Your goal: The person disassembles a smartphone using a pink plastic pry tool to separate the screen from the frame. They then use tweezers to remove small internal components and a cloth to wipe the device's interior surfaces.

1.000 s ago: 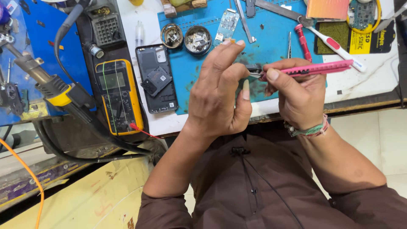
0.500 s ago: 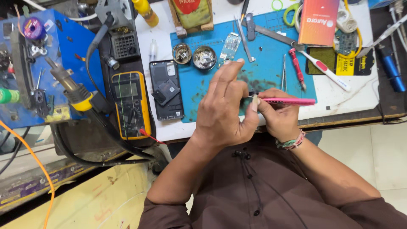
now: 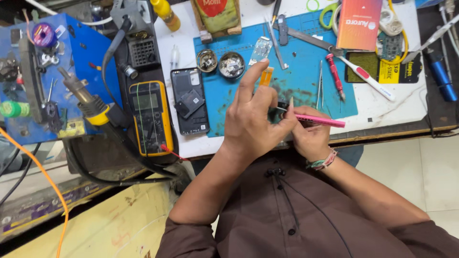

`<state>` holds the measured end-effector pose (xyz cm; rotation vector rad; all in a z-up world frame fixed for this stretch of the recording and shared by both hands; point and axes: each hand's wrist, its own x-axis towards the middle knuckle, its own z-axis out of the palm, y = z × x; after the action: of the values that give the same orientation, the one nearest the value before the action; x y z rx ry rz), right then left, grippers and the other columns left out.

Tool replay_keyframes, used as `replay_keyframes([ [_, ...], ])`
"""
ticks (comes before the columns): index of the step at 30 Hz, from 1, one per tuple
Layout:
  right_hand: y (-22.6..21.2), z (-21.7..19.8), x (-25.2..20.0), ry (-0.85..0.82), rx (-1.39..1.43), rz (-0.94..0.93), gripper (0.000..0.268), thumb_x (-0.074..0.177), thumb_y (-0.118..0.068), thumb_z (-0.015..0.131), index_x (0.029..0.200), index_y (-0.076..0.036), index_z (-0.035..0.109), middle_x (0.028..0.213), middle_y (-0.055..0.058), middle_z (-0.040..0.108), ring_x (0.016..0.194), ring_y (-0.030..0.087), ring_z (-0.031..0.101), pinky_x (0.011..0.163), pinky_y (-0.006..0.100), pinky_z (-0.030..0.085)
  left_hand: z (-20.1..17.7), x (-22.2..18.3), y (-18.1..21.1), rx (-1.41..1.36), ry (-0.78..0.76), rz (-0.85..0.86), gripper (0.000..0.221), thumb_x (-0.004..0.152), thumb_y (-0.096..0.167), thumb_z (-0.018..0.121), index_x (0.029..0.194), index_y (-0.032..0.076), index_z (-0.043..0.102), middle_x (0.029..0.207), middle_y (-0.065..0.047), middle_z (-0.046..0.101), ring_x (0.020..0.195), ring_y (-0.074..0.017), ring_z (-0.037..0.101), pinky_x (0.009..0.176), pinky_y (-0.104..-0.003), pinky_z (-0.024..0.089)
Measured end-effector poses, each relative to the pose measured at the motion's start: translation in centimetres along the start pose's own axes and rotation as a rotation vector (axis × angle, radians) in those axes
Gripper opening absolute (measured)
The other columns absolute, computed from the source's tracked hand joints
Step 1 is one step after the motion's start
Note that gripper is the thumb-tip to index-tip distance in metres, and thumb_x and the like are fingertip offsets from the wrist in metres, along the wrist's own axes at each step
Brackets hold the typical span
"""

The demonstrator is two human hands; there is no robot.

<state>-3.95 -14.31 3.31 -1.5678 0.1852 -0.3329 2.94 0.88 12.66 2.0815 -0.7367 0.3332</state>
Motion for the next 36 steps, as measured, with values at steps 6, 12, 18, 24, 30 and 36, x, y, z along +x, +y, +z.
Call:
replay_keyframes([
  [6, -0.4, -0.1, 0.8, -0.026, 0.046, 0.054, 0.014, 0.095, -0.010, 0.074, 0.103, 0.001, 0.072, 0.094, 0.004, 0.072, 0.085, 0.009, 0.064, 0.077, 0.024, 0.053, -0.8, 0.9, -0.3, -0.053, -0.013, -0.047, 0.037, 0.080, 0.020, 0.086, 0.088, 0.005, 0.053, 0.145, -0.022, 0.051, 0.108, -0.0393, 0.070, 0.085, -0.045, 0.059],
  [12, -1.0, 0.4, 0.8, -0.079, -0.210, -0.159, 0.012, 0.095, -0.010, 0.078, 0.103, -0.001, 0.075, 0.096, 0.004, 0.071, 0.088, 0.009, 0.065, 0.078, 0.025, 0.051, -1.5, 1.9, -1.9, -0.110, 0.113, -0.038, 0.037, 0.078, 0.013, 0.083, 0.088, 0.004, 0.049, 0.135, -0.024, 0.053, 0.124, -0.0398, 0.064, 0.093, -0.042, 0.059],
  [18, 0.2, 1.0, 1.6, 0.003, 0.084, 0.331, 0.017, 0.091, -0.014, 0.079, 0.103, -0.002, 0.078, 0.086, 0.000, 0.070, 0.075, 0.008, 0.058, 0.066, 0.023, 0.047, -1.8, 2.6, -4.0, -0.186, 0.143, -0.190, 0.035, 0.078, 0.010, 0.082, 0.097, 0.001, 0.055, 0.106, -0.017, 0.053, 0.112, -0.0298, 0.063, 0.091, -0.038, 0.054],
  [24, -1.7, -1.7, 2.8, -0.121, -0.100, 0.022, 0.014, 0.094, -0.010, 0.077, 0.105, -0.001, 0.077, 0.093, 0.005, 0.071, 0.084, 0.010, 0.064, 0.075, 0.025, 0.051, 0.1, 0.5, -7.8, -0.684, 0.296, -0.323, 0.035, 0.088, 0.001, 0.077, 0.089, 0.008, 0.043, 0.129, -0.013, 0.051, 0.107, -0.0139, 0.070, 0.094, -0.029, 0.058],
  [30, -4.8, -6.4, 4.0, -0.289, -0.366, -0.194, 0.016, 0.091, -0.006, 0.078, 0.106, -0.001, 0.076, 0.095, 0.010, 0.072, 0.085, 0.015, 0.067, 0.076, 0.027, 0.052, 5.4, -3.5, -9.7, -1.177, 0.483, -0.596, 0.029, 0.094, -0.004, 0.069, 0.092, 0.011, 0.044, 0.133, -0.014, 0.054, 0.093, -0.0127, 0.065, 0.066, -0.027, 0.056],
  [36, -1.5, -7.5, 3.8, -0.260, -0.348, -0.114, 0.015, 0.091, -0.007, 0.079, 0.105, -0.001, 0.076, 0.092, 0.009, 0.071, 0.083, 0.015, 0.065, 0.076, 0.027, 0.049, 7.3, -5.2, -10.4, -1.266, 0.557, -0.562, 0.027, 0.097, -0.007, 0.066, 0.095, 0.010, 0.044, 0.138, -0.016, 0.053, 0.116, -0.0228, 0.070, 0.081, -0.022, 0.058],
])
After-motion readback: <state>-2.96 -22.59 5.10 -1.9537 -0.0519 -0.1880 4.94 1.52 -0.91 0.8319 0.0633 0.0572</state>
